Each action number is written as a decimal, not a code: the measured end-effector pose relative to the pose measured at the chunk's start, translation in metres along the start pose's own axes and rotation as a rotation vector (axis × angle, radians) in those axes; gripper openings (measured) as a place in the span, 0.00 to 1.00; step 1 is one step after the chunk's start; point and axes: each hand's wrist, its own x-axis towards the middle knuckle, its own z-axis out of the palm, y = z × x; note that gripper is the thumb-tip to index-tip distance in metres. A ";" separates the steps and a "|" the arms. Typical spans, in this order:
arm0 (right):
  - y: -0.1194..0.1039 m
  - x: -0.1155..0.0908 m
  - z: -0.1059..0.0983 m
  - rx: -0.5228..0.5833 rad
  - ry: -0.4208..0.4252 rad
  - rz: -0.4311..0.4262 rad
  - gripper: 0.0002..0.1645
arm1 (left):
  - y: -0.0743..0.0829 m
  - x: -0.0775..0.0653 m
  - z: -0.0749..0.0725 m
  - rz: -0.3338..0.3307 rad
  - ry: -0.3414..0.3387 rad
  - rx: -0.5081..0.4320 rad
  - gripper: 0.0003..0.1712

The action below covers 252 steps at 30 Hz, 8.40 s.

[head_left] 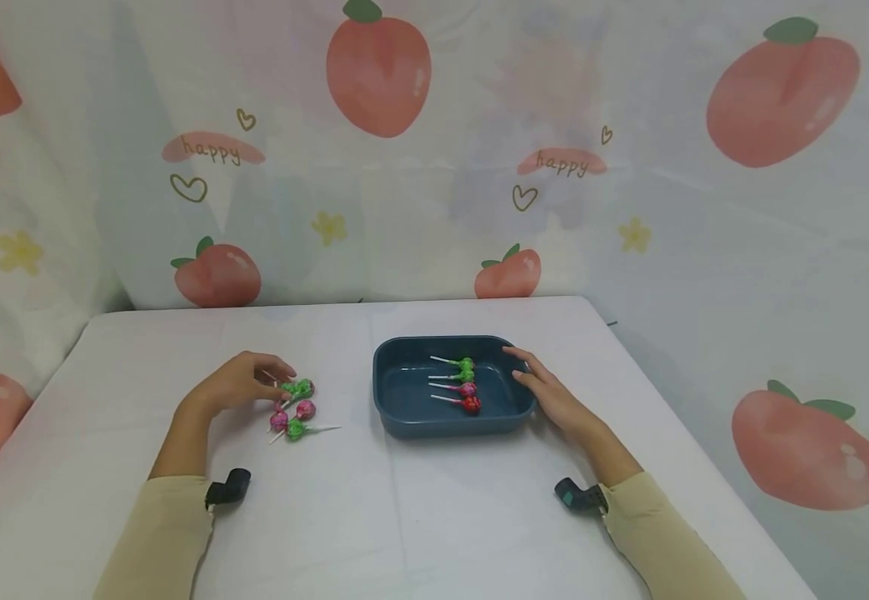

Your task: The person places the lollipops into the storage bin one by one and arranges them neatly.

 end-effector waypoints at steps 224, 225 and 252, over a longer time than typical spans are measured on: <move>-0.004 -0.007 0.000 0.002 -0.005 0.006 0.30 | 0.179 0.097 0.177 0.357 -0.176 -0.166 0.09; -0.004 -0.007 0.000 0.003 -0.005 0.004 0.30 | 0.179 0.097 0.177 0.362 -0.178 -0.163 0.09; -0.038 -0.015 0.002 0.046 -0.030 0.024 0.30 | 0.176 0.098 0.176 0.360 -0.188 -0.158 0.09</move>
